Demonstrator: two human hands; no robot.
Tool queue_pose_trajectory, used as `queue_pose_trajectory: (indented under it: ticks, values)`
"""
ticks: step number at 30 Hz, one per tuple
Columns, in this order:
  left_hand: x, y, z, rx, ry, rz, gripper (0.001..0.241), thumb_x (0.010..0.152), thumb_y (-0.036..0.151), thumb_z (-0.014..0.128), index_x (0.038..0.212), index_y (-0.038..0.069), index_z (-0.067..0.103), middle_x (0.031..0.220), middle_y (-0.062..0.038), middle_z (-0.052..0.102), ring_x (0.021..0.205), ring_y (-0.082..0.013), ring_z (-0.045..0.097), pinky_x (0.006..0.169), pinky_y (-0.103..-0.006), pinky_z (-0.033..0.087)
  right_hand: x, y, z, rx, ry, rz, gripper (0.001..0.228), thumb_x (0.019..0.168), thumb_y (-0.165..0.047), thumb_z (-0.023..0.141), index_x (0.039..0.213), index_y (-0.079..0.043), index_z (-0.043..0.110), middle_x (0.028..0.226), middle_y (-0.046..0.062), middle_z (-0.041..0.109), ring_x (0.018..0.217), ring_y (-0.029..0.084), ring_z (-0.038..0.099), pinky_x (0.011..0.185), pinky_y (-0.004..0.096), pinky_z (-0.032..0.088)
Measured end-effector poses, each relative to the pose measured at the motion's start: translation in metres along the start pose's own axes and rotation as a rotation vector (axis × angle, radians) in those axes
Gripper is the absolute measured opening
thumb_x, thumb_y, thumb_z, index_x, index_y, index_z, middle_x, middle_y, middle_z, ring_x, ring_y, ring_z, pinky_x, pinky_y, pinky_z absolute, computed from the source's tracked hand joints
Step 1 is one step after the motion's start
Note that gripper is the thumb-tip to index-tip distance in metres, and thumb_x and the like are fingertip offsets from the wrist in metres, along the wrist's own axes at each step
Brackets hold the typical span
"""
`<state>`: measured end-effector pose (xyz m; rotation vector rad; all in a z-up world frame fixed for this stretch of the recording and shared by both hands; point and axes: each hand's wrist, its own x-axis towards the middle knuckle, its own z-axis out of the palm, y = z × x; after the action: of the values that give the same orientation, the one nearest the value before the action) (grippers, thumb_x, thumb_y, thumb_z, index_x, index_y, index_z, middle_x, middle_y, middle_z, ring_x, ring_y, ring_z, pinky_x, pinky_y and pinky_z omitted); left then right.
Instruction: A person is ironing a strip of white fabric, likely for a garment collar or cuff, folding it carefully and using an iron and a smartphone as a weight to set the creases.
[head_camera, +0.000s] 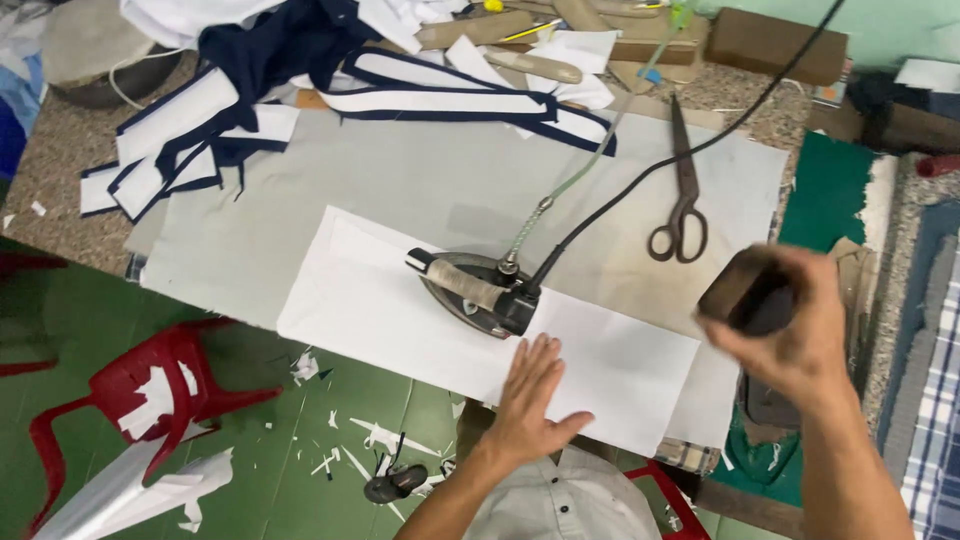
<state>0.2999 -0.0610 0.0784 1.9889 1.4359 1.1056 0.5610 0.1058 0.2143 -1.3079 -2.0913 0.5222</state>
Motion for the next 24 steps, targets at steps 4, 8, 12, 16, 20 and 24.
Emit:
queue_pose_trajectory:
  ticks: [4, 8, 12, 16, 20, 24]
  values:
    - [0.032, 0.043, -0.046, -0.215, 0.07, 0.067, 0.116, 0.086, 0.073, 0.056, 0.163, 0.011, -0.005, 0.169, -0.027, 0.009, 0.159, -0.0484, 0.016, 0.131, -0.0684, 0.008, -0.017, -0.091, 0.052, 0.238, -0.367, 0.033, 0.1, 0.049, -0.044, 0.094, 0.132, -0.004, 0.055, 0.125, 0.016, 0.063, 0.114, 0.029, 0.065, 0.099, 0.044, 0.057]
    - [-0.026, -0.003, -0.069, -0.823, 0.171, -0.318, 0.095, 0.086, 0.042, 0.072, 0.148, -0.008, 0.021, 0.14, -0.02, 0.048, 0.129, -0.0287, 0.051, 0.108, -0.0403, 0.044, 0.003, -0.144, 0.128, 0.644, -0.461, -0.194, 0.089, 0.077, -0.046, 0.081, 0.143, -0.006, 0.036, 0.139, 0.02, 0.058, 0.125, 0.032, 0.06, 0.105, 0.045, 0.049]
    - [-0.12, -0.133, -0.11, -0.236, 0.435, -0.484, 0.058, 0.099, 0.026, 0.037, 0.149, -0.005, 0.038, 0.149, -0.024, 0.048, 0.139, -0.0345, 0.046, 0.118, -0.0433, 0.033, 0.053, -0.156, 0.221, -0.027, -0.475, -0.244, 0.055, 0.097, -0.043, 0.061, 0.135, -0.005, 0.052, 0.128, 0.02, 0.054, 0.1, 0.043, 0.054, 0.084, 0.051, 0.051]
    - [-0.016, -0.15, -0.234, 0.064, 0.149, -0.741, 0.071, 0.099, 0.031, 0.048, 0.161, 0.007, 0.023, 0.136, -0.03, 0.045, 0.125, -0.0518, 0.05, 0.103, -0.0608, 0.042, 0.071, -0.146, 0.289, -0.425, -0.69, -0.191, 0.048, 0.095, -0.041, 0.063, 0.123, -0.003, 0.057, 0.102, 0.016, 0.066, 0.1, 0.033, 0.066, 0.083, 0.04, 0.055]
    - [0.01, -0.241, -0.242, 0.656, 0.143, -0.496, 0.063, 0.094, 0.045, 0.069, 0.148, 0.017, 0.055, 0.114, -0.019, 0.053, 0.103, -0.0362, 0.057, 0.086, -0.0468, 0.048, 0.098, -0.176, 0.266, -0.197, -0.791, -0.01, 0.043, 0.099, -0.033, 0.058, 0.129, -0.003, 0.055, 0.109, 0.021, 0.07, 0.1, 0.039, 0.07, 0.083, 0.046, 0.058]
    - [0.022, -0.288, -0.23, 0.924, 0.217, -0.369, 0.059, 0.09, 0.05, 0.072, 0.141, 0.021, 0.062, 0.106, -0.014, 0.051, 0.095, -0.0294, 0.051, 0.076, -0.0393, 0.042, 0.102, -0.179, 0.266, -0.242, -0.93, 0.057, 0.05, 0.102, -0.038, 0.049, 0.141, -0.007, 0.045, 0.114, 0.022, 0.071, 0.095, 0.041, 0.073, 0.08, 0.05, 0.059]
